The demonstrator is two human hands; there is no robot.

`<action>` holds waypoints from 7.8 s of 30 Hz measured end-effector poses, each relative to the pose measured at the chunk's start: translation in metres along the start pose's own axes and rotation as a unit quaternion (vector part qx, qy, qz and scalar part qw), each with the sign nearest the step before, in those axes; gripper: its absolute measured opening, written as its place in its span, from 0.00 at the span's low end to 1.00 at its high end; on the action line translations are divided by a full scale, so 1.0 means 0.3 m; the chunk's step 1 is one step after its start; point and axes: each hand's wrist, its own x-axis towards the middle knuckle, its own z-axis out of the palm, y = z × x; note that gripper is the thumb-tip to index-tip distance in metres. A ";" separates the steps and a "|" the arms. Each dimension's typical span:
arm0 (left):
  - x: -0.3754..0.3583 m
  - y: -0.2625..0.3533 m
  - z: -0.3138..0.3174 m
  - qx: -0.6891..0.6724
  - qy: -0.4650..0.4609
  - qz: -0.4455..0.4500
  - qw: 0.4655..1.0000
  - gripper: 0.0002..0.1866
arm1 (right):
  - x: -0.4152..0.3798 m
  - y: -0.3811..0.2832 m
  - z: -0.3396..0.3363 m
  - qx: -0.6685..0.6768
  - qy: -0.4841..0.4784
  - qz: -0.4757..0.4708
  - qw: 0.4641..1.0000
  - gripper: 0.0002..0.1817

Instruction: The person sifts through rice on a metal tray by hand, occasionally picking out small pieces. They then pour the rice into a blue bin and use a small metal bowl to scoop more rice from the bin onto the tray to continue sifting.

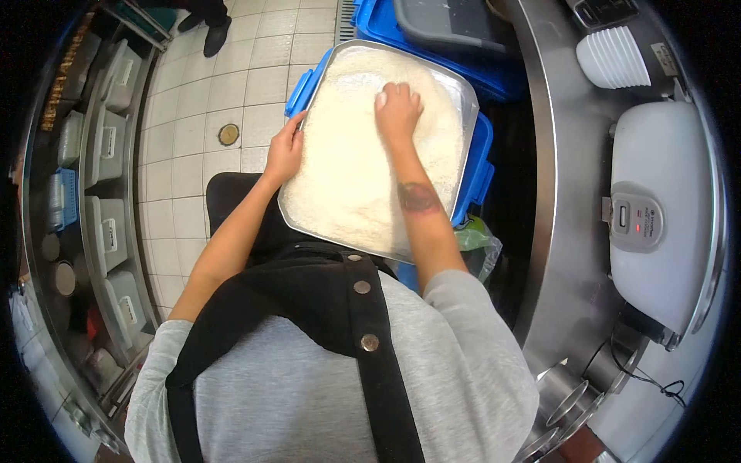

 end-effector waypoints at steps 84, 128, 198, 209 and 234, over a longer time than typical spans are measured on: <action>0.001 -0.021 0.016 0.004 0.033 0.048 0.998 0.21 | -0.014 0.095 -0.469 0.164 -0.162 0.013 0.973 0.22; 0.009 -0.019 0.017 0.007 0.024 0.022 0.999 0.21 | 0.009 0.106 -0.481 0.487 -0.065 0.114 0.863 0.28; 0.002 -0.028 0.019 -0.005 0.036 0.053 0.998 0.20 | -0.279 0.027 -0.194 0.008 -0.116 -0.034 0.993 0.20; 0.007 -0.029 0.018 -0.014 0.026 0.047 0.998 0.20 | -0.069 -0.063 -0.598 0.411 -0.185 0.113 0.885 0.19; 0.007 -0.023 0.015 0.003 0.023 0.022 0.999 0.20 | -0.219 0.036 -0.122 -0.024 -0.056 -0.073 0.995 0.20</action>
